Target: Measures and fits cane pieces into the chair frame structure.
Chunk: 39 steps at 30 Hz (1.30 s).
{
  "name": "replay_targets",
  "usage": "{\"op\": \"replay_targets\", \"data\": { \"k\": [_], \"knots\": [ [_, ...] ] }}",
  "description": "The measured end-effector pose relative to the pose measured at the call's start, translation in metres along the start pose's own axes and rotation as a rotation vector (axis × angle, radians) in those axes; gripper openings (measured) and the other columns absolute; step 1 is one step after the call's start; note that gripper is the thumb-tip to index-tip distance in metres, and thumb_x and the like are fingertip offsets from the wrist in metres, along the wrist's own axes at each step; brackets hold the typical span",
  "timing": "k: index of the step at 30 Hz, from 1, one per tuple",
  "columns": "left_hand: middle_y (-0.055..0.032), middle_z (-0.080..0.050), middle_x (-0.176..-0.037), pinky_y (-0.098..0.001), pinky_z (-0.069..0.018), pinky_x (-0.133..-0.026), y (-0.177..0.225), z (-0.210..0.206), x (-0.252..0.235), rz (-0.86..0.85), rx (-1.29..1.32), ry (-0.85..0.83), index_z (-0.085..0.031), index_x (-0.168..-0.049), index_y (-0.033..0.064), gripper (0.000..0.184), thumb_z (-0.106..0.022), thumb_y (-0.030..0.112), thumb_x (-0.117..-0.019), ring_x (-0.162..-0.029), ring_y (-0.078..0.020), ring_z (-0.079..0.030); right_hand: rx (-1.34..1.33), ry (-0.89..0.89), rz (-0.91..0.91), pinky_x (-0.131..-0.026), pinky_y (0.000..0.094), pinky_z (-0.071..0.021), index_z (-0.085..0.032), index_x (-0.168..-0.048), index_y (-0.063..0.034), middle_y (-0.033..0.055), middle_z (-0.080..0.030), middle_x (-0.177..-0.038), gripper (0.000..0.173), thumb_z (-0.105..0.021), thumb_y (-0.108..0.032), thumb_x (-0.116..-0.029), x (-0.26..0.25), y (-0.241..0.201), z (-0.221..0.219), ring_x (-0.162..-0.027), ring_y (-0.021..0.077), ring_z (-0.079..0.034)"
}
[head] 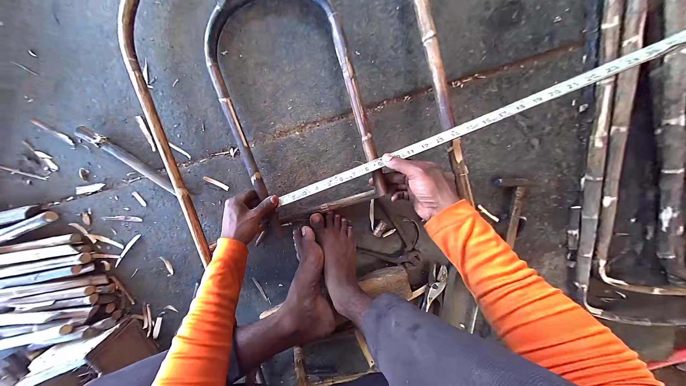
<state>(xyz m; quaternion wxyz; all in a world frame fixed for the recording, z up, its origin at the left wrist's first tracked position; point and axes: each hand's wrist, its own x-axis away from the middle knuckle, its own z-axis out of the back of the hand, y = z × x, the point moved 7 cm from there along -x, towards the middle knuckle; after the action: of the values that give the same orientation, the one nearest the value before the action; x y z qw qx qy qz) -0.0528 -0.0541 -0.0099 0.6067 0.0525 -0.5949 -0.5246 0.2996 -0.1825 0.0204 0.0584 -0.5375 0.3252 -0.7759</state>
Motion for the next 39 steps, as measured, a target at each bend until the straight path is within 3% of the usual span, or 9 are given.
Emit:
{"op": "replay_targets", "data": {
  "k": [5, 14, 18, 21, 24, 26, 28, 32, 39],
  "knots": [
    [-0.0088, -0.077, -0.093, -0.0422, -0.0661, -0.069, -0.006, -0.003, 0.001, 0.034, 0.099, -0.033, -0.070, -0.116, 0.0069, 0.036, -0.080, 0.032, -0.0915, -0.080, -0.0205, -0.076, -0.013, 0.008, -0.022, -0.065, 0.0378, -0.0626, -0.074, -0.111, -0.0060, 0.0098, -0.078, -0.091, 0.045, -0.063, -0.048, -0.0999, 0.001, 0.002, 0.001, -0.075, 0.0213, -0.075],
    [-0.0096, -0.078, -0.095, -0.0422, -0.0669, -0.070, -0.007, -0.002, 0.005, 0.001, 0.128, -0.004, -0.071, -0.118, 0.0060, 0.035, -0.079, 0.027, -0.0923, -0.081, -0.0215, -0.077, 0.042, -0.003, -0.011, -0.063, 0.0360, -0.0630, -0.074, -0.100, -0.0017, 0.0096, -0.077, -0.082, 0.043, -0.061, -0.043, -0.1030, 0.004, 0.004, 0.003, -0.070, 0.0206, -0.075],
    [-0.0086, -0.078, -0.096, -0.0398, -0.0668, -0.074, -0.007, -0.001, 0.005, -0.021, 0.134, -0.007, -0.072, -0.120, 0.0056, 0.036, -0.079, 0.028, -0.0929, -0.082, -0.0196, -0.077, -0.300, 0.105, 0.221, -0.069, 0.0347, -0.0622, -0.066, -0.118, -0.0100, 0.0035, -0.074, -0.088, 0.039, -0.047, -0.043, -0.1082, 0.000, -0.009, 0.034, -0.074, 0.0170, -0.072],
    [-0.0077, -0.078, -0.094, -0.0381, -0.0663, -0.076, -0.006, -0.002, 0.005, -0.056, 0.133, -0.012, -0.072, -0.119, 0.0054, 0.034, -0.077, 0.027, -0.0942, -0.081, -0.0178, -0.077, -0.357, -0.028, 0.395, -0.091, 0.0378, -0.0595, -0.046, -0.145, -0.0176, 0.0033, -0.071, -0.125, 0.050, -0.028, -0.050, -0.1115, 0.000, -0.027, 0.046, -0.106, 0.0202, -0.072],
    [-0.0082, -0.078, -0.093, -0.0392, -0.0665, -0.075, -0.007, -0.003, 0.004, -0.077, 0.141, -0.019, -0.073, -0.118, 0.0053, 0.034, -0.077, 0.029, -0.0945, -0.080, -0.0184, -0.077, 0.069, -0.059, 0.461, -0.094, 0.0451, -0.0612, -0.048, -0.146, -0.0055, 0.0114, -0.071, -0.122, 0.051, -0.054, -0.037, -0.1055, 0.007, -0.030, 0.018, -0.108, 0.0265, -0.072],
    [-0.0081, -0.078, -0.091, -0.0397, -0.0665, -0.074, -0.005, -0.003, 0.005, -0.088, 0.135, -0.023, -0.073, -0.116, 0.0046, 0.032, -0.076, 0.029, -0.0951, -0.078, -0.0181, -0.077, 0.471, -0.057, 0.461, -0.093, 0.0444, -0.0598, -0.055, -0.142, -0.0060, 0.0089, -0.074, -0.112, 0.065, -0.072, -0.047, -0.0942, 0.001, -0.020, -0.011, -0.101, 0.0207, -0.073],
    [-0.0072, -0.077, -0.089, -0.0392, -0.0659, -0.072, -0.005, -0.002, 0.004, -0.087, 0.112, -0.024, -0.073, -0.115, 0.0052, 0.031, -0.076, 0.030, -0.0952, -0.076, -0.0171, -0.076, 0.695, -0.071, 0.474, -0.088, 0.0522, -0.0586, -0.062, -0.136, -0.0101, 0.0077, -0.076, -0.102, 0.065, -0.074, -0.054, -0.0902, -0.013, -0.008, -0.033, -0.092, 0.0216, -0.073],
    [-0.0072, -0.077, -0.088, -0.0383, -0.0657, -0.073, -0.006, -0.003, 0.002, -0.096, 0.130, -0.036, -0.073, -0.114, 0.0050, 0.030, -0.075, 0.029, -0.0957, -0.076, -0.0163, -0.076, 0.599, -0.079, 0.488, -0.081, 0.0447, -0.0626, -0.070, -0.124, -0.0090, 0.0071, -0.077, -0.095, 0.041, -0.078, -0.031, -0.0914, -0.022, -0.012, -0.029, -0.081, 0.0170, -0.075],
    [-0.0020, -0.076, -0.088, -0.0430, -0.0644, -0.077, -0.002, 0.000, 0.004, -0.117, -0.055, -0.021, -0.075, -0.106, 0.0127, 0.030, -0.072, 0.041, -0.0963, -0.078, -0.0150, -0.075, 0.624, -0.122, 0.430, -0.083, 0.0440, -0.0650, -0.069, -0.129, -0.0064, 0.0080, -0.078, -0.099, 0.050, -0.083, -0.029, -0.0875, -0.023, -0.027, -0.016, -0.085, 0.0184, -0.077]
  ]
}}
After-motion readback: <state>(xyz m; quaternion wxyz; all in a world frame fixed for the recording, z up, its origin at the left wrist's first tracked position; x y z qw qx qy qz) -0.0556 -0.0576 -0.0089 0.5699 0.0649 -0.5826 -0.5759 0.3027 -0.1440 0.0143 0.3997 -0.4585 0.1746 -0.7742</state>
